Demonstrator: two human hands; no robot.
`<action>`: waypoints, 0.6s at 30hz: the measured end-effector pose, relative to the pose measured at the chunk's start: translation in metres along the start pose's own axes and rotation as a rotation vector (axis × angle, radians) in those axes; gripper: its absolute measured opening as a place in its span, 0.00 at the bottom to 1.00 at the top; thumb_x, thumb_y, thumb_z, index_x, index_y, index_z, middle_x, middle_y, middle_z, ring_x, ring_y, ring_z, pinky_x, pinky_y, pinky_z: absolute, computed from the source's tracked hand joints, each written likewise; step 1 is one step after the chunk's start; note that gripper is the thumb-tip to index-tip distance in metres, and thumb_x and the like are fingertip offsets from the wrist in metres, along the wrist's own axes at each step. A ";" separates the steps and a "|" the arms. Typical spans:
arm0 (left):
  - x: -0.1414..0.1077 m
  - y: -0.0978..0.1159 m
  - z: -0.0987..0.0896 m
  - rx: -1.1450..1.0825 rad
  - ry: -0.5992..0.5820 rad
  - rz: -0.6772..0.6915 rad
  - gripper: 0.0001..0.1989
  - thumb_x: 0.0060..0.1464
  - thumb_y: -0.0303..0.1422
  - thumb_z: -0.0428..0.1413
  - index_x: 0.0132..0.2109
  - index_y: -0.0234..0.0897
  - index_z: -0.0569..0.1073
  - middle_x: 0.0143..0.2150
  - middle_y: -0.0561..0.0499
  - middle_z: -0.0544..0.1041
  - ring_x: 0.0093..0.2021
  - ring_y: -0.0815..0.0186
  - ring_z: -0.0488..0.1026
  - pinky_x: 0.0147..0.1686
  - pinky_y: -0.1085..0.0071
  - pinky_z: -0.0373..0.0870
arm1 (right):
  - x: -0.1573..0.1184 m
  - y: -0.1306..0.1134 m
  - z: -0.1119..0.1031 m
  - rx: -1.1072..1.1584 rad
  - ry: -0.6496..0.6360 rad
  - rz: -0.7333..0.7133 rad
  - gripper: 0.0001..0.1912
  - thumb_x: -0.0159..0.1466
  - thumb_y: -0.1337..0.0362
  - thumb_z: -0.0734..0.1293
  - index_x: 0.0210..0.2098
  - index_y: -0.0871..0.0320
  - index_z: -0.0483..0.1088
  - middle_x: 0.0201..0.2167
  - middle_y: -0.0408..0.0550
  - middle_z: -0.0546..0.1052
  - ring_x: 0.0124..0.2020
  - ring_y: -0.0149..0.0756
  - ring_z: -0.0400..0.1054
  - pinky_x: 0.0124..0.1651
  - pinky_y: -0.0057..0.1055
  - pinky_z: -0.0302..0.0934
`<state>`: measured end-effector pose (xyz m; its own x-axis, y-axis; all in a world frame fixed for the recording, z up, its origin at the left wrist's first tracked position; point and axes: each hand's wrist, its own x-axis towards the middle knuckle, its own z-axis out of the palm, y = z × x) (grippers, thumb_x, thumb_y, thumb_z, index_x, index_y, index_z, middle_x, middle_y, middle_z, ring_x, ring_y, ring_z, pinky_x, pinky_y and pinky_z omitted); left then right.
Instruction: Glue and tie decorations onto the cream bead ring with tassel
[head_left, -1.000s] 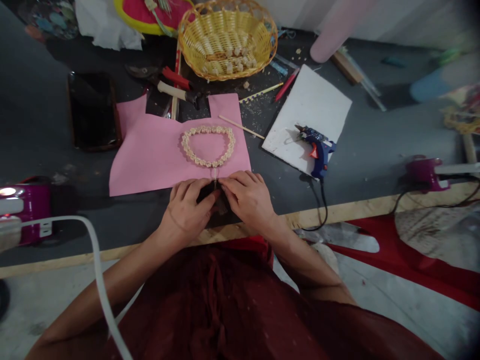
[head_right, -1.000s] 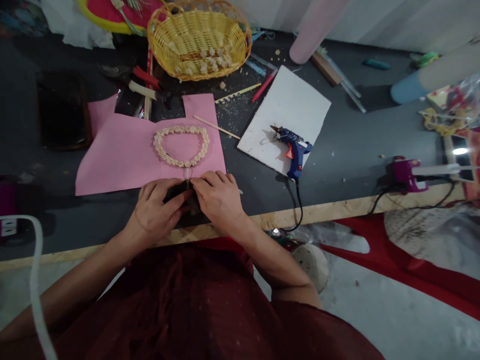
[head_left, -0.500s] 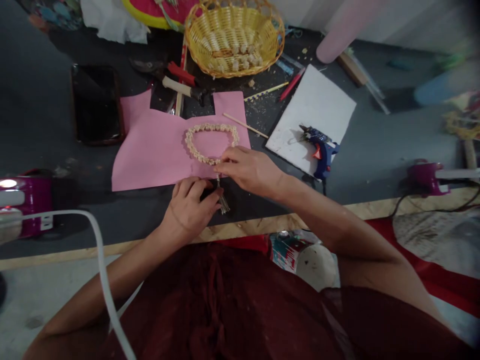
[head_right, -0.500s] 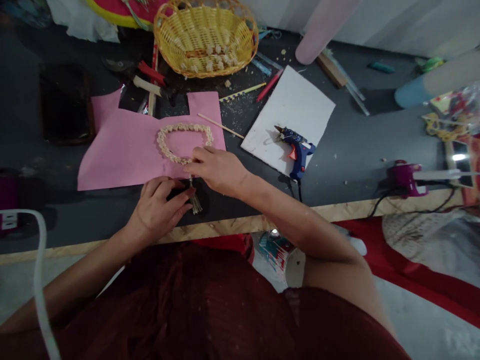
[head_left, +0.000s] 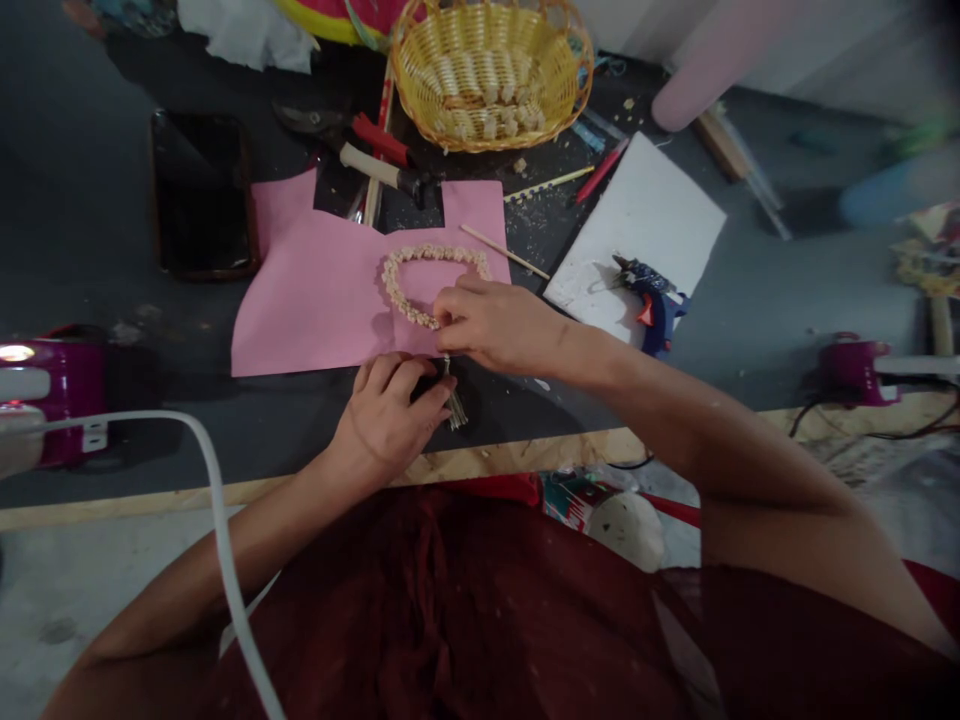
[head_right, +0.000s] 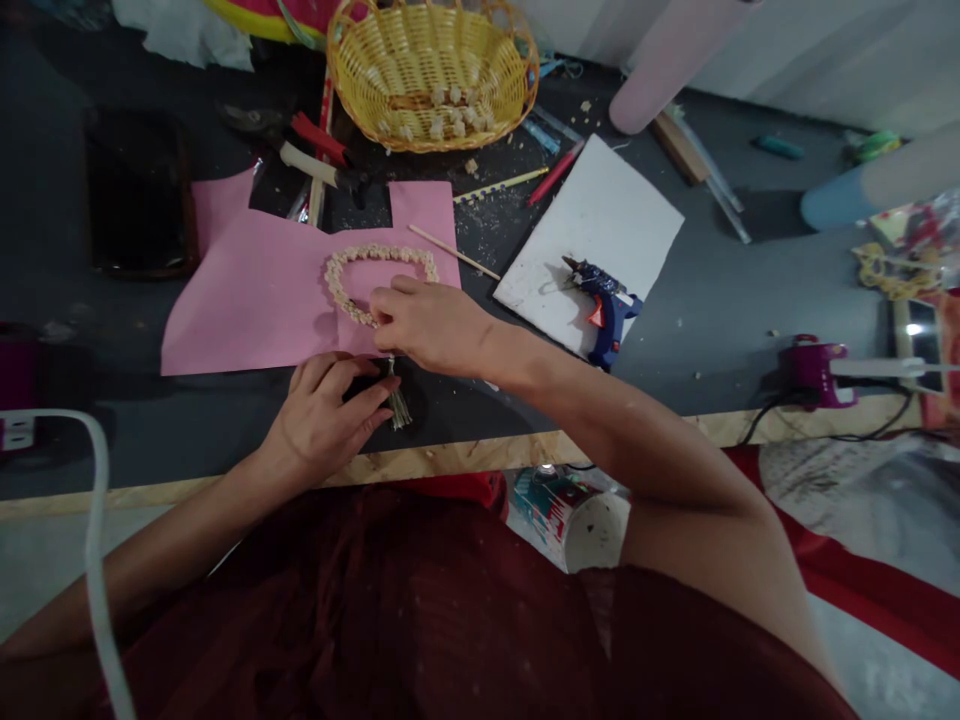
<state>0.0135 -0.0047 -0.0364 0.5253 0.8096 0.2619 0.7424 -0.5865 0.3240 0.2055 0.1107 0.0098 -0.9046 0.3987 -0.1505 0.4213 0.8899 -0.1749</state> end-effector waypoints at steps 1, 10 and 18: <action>0.000 0.000 0.000 -0.002 -0.001 -0.005 0.15 0.60 0.34 0.56 0.53 0.41 0.76 0.48 0.42 0.74 0.48 0.52 0.66 0.46 0.53 0.68 | 0.000 0.000 -0.001 -0.002 -0.003 -0.002 0.12 0.69 0.67 0.60 0.41 0.55 0.76 0.45 0.50 0.71 0.46 0.41 0.58 0.43 0.35 0.56; 0.000 0.001 0.000 0.024 0.004 0.004 0.14 0.61 0.34 0.56 0.53 0.40 0.76 0.48 0.42 0.74 0.49 0.53 0.66 0.46 0.54 0.68 | 0.001 0.003 -0.003 -0.041 -0.028 -0.058 0.12 0.70 0.65 0.60 0.41 0.57 0.75 0.48 0.51 0.71 0.46 0.41 0.59 0.42 0.36 0.57; 0.000 0.000 -0.001 0.016 -0.002 0.011 0.14 0.60 0.34 0.56 0.53 0.40 0.76 0.48 0.42 0.74 0.49 0.52 0.66 0.46 0.54 0.68 | 0.002 0.003 -0.001 -0.038 -0.033 -0.063 0.11 0.69 0.66 0.60 0.41 0.56 0.75 0.48 0.51 0.71 0.45 0.39 0.60 0.42 0.36 0.58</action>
<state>0.0130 -0.0050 -0.0357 0.5343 0.8030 0.2639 0.7429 -0.5950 0.3066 0.2047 0.1149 0.0103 -0.9264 0.3348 -0.1724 0.3605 0.9209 -0.1485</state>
